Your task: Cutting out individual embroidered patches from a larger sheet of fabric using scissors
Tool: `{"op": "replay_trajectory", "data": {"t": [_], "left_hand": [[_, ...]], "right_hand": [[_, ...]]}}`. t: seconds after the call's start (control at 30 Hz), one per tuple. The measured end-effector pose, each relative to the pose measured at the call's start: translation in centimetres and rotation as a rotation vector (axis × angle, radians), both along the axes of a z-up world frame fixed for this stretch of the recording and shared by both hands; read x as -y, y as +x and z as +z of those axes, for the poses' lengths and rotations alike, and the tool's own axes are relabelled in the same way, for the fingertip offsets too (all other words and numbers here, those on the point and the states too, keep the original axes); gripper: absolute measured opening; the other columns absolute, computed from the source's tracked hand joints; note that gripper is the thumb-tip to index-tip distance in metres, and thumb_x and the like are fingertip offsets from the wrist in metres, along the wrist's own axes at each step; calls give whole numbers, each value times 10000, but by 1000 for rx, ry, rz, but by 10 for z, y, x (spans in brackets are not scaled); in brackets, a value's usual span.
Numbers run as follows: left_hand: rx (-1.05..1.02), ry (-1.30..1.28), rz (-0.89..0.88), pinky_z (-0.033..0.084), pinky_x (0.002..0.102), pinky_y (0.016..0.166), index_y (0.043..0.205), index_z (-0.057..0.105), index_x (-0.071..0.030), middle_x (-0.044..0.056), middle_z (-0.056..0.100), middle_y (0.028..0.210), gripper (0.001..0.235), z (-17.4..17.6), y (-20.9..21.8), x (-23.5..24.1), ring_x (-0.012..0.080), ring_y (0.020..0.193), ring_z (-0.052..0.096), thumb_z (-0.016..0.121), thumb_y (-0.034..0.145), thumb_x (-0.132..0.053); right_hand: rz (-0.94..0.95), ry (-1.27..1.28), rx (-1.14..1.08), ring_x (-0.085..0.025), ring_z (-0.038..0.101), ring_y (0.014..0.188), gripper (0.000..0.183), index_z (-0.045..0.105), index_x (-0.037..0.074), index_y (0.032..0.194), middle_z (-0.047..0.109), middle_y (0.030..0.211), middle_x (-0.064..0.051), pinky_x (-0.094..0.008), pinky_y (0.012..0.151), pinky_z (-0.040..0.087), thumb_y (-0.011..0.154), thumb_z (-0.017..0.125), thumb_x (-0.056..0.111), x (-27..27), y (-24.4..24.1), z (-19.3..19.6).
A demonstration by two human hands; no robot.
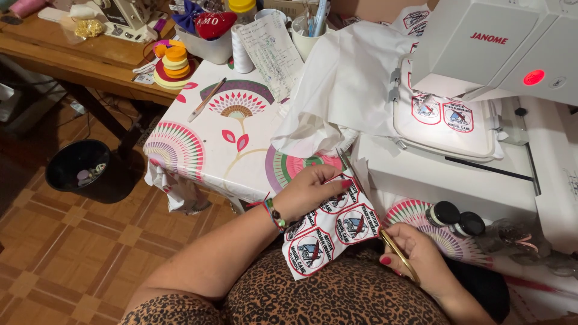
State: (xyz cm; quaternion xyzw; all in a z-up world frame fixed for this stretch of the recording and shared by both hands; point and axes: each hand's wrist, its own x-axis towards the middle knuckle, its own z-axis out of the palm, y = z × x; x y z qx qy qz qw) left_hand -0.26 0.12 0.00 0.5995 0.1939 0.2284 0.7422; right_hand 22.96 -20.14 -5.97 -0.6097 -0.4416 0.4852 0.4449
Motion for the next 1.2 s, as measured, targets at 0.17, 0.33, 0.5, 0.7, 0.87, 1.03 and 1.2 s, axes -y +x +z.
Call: {"op": "replay_trajectory", "data": {"t": [0.17,0.33,0.5,0.7,0.87,1.03,1.2], "left_hand": [[-62,247,45,446,242,622,879,725,-124,-68,662,735,231,-6,1,-2,34,660,550,627,1015,-284],[-24,211,16,462,236,621,916,751,-99,-49,692,761,234,-4,2,-1,36,676,576,635,1017,-276],[-4,162,2,445,228,585,898,739,-94,-47,681,742,243,-2,2,0,28,654,558,631,1020,-273],[5,160,10,470,228,631,953,763,-78,-41,704,786,231,-6,3,-1,36,693,582,630,1021,-254],[51,135,1,455,222,611,935,746,-82,-43,692,775,221,-10,3,-1,33,677,567,629,1026,-246],[65,129,-22,468,227,616,940,744,-77,-28,704,779,229,-11,2,0,41,679,585,619,1031,-245],[76,104,-7,460,217,592,929,747,-82,-36,701,767,220,-12,1,-2,31,664,578,629,1031,-237]], "right_hand": [[57,16,68,-165,570,639,356,635,34,1103,634,713,-85,-298,631,488,816,838,87,-5,4,-3],[-79,-167,-38,-176,495,696,214,661,-17,1058,561,740,-118,-288,644,479,893,626,-149,-15,-15,26],[21,-76,109,-168,579,730,314,666,42,1090,624,743,-63,-298,658,472,827,834,76,-14,-9,18],[48,6,92,-162,601,725,414,648,48,1094,650,756,-68,-287,666,478,778,871,194,-13,-3,5],[91,8,76,-146,585,727,387,641,54,1069,638,768,-48,-277,665,466,808,845,254,-14,-4,8],[72,-22,70,-144,590,734,394,651,59,1100,648,774,-59,-277,653,474,804,846,232,-15,-5,8],[53,-52,125,-154,624,761,371,669,69,1089,673,782,-61,-278,687,480,802,853,215,-20,-10,15]]}}
